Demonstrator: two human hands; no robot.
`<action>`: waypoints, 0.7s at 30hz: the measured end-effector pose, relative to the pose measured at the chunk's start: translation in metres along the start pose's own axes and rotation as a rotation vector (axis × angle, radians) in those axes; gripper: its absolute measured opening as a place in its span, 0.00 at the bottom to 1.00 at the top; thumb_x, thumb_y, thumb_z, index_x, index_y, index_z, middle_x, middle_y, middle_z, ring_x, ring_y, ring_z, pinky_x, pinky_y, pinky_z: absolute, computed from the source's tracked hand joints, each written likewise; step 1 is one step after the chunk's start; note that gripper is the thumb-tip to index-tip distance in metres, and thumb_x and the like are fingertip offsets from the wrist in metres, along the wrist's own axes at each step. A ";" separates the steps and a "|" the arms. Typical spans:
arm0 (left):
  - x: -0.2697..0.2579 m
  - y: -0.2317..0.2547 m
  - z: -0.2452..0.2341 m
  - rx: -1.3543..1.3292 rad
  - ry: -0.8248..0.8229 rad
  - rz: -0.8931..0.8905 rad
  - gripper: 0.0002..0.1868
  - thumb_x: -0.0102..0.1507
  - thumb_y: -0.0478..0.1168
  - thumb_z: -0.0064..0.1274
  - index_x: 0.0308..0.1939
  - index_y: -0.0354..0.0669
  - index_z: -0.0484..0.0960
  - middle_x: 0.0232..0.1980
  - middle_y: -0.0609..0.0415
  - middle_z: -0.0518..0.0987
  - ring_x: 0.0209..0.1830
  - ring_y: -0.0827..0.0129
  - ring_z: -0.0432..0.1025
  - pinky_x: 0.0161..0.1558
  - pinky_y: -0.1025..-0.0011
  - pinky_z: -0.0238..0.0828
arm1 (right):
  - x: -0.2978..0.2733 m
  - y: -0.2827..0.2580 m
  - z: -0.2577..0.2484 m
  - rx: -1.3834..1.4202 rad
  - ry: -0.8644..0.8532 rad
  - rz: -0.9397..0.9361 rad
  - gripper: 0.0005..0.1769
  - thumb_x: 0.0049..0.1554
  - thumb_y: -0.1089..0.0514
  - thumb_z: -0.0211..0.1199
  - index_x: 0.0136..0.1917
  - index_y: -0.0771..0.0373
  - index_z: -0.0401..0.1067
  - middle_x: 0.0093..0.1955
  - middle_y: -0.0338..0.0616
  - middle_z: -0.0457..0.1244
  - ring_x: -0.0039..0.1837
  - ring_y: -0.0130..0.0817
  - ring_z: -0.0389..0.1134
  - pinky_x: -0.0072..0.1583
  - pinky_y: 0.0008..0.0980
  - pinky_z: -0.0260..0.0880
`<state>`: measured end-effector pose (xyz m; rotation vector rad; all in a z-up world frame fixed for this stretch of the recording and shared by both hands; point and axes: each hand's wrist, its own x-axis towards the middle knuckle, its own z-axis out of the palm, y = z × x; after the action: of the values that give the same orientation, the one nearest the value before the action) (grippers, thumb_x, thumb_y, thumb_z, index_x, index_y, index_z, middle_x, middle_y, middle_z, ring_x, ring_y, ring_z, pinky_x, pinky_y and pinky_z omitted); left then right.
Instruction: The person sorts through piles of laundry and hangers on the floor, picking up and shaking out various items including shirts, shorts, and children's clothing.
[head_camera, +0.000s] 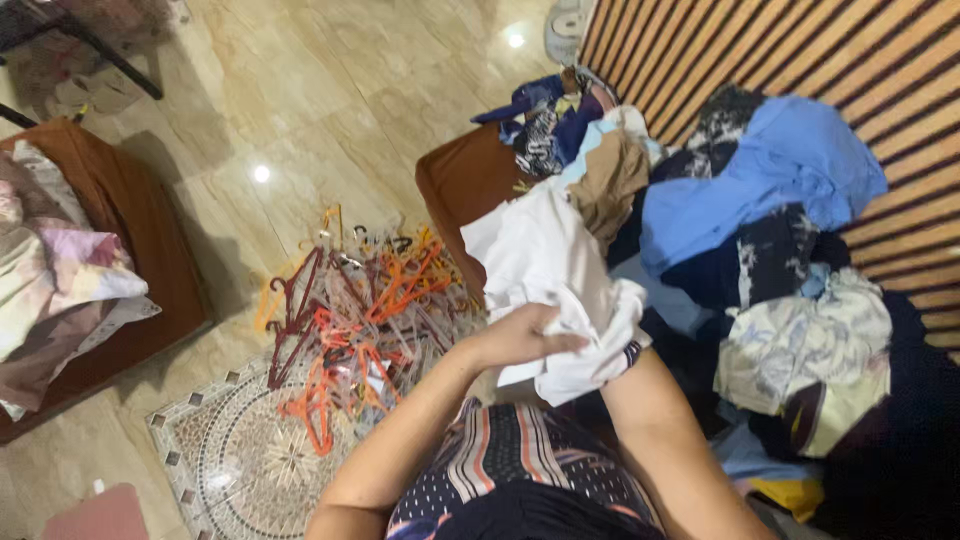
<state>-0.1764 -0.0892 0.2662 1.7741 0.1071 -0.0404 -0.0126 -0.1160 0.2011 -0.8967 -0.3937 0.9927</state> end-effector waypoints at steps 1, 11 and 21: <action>0.000 0.003 0.006 0.019 -0.056 -0.058 0.18 0.64 0.48 0.61 0.52 0.41 0.85 0.50 0.48 0.85 0.49 0.69 0.78 0.55 0.70 0.72 | -0.002 -0.001 -0.004 0.006 -0.001 0.008 0.15 0.61 0.65 0.53 0.60 0.68 0.73 0.58 0.51 0.67 0.60 0.38 0.68 0.61 0.36 0.68; 0.019 -0.038 0.010 -0.053 -0.295 -0.140 0.23 0.61 0.52 0.61 0.55 0.42 0.85 0.53 0.49 0.86 0.55 0.66 0.78 0.60 0.70 0.70 | -0.019 -0.009 -0.050 0.032 0.079 0.006 0.17 0.61 0.63 0.53 0.62 0.68 0.71 0.61 0.51 0.67 0.62 0.39 0.67 0.63 0.38 0.69; 0.006 -0.048 -0.001 0.071 -0.140 -0.105 0.35 0.61 0.58 0.62 0.62 0.35 0.79 0.64 0.40 0.79 0.63 0.54 0.74 0.66 0.66 0.65 | -0.002 0.017 -0.017 0.004 0.040 0.016 0.19 0.62 0.62 0.52 0.65 0.68 0.70 0.63 0.51 0.66 0.65 0.39 0.67 0.65 0.40 0.69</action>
<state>-0.1746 -0.0781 0.2194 1.8294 0.0980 -0.2464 -0.0118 -0.1220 0.1778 -0.9162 -0.3511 0.9880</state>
